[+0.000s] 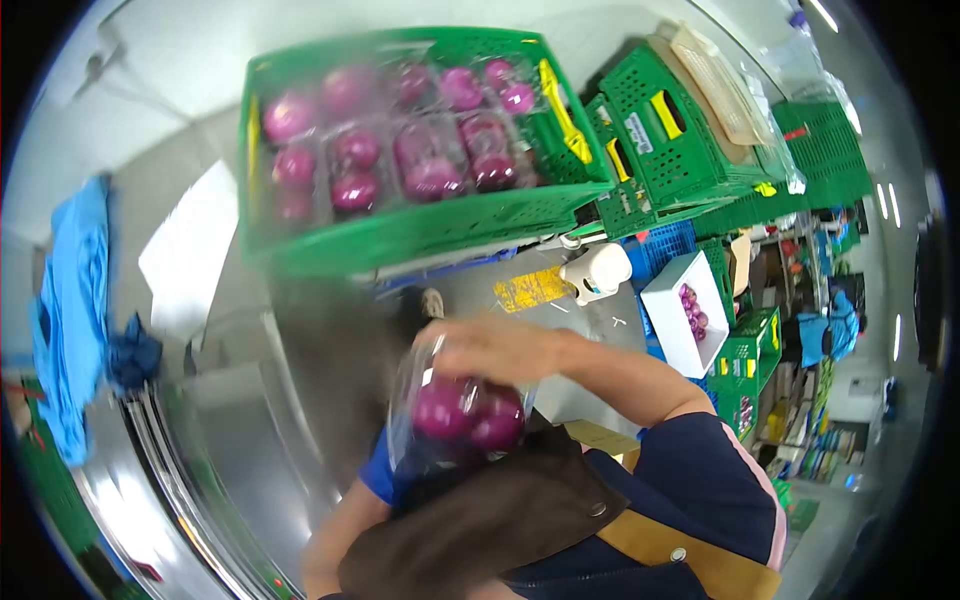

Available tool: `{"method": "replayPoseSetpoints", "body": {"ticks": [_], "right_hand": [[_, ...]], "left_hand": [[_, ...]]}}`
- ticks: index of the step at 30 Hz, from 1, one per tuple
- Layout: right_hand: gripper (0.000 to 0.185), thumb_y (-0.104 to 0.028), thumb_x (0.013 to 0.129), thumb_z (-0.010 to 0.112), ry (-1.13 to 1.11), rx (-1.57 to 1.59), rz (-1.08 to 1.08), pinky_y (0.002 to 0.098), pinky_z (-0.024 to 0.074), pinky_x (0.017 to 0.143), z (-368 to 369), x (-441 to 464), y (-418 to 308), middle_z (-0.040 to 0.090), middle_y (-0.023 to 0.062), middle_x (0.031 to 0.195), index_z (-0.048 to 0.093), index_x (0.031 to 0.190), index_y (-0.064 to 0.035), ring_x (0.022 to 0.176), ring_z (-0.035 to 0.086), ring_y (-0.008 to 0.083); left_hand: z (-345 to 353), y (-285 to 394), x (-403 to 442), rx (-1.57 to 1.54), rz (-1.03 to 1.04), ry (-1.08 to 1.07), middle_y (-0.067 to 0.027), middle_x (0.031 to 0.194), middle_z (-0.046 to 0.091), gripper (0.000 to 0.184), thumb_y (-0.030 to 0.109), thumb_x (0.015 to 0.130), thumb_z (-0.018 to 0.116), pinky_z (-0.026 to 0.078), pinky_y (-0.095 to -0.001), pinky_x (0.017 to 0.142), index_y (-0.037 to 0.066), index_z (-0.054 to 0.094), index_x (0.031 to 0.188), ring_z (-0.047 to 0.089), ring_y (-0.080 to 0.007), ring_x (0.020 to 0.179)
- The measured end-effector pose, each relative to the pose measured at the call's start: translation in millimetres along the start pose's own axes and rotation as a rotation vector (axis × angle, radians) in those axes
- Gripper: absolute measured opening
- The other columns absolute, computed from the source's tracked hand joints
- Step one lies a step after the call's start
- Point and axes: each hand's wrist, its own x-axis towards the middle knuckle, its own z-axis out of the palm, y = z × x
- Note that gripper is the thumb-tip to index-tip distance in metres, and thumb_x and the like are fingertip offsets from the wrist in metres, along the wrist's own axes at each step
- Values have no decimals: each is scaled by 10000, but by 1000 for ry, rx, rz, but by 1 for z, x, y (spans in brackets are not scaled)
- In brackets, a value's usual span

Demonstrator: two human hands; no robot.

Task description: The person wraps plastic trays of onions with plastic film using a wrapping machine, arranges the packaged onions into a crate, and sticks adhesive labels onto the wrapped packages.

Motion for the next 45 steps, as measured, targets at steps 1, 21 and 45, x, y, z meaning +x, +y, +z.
{"method": "replayPoseSetpoints", "body": {"ticks": [1, 21, 45], "right_hand": [[432, -393, 942, 444, 195, -122, -27, 392, 455, 784, -31, -4, 6, 625, 167, 921, 568, 1071, 0, 838, 588, 281], [461, -385, 926, 487, 1039, -499, 447, 502, 488, 754, -320, 58, 170, 631, 285, 864, 469, 1052, 58, 856, 621, 435], [604, -226, 824, 619, 737, -893, 239, 441, 304, 1060, -283, 41, 184, 369, 274, 1356, 357, 1303, 33, 1277, 337, 417]], "left_hand": [[1, 15, 16, 70, 17, -29, -62, 1094, 597, 383, 97, 883, 574, 443, -313, 881, 40, 527, 1258, 547, -152, 986], [77, 115, 359, 1886, 582, -282, -119, 1484, 268, 870, 410, 658, 747, 198, -532, 1087, 272, 348, 1419, 209, -362, 1382], [61, 96, 336, 1724, 618, -143, -218, 1436, 288, 936, 338, 670, 747, 279, -512, 1047, 202, 259, 1456, 319, -396, 1301]]}}
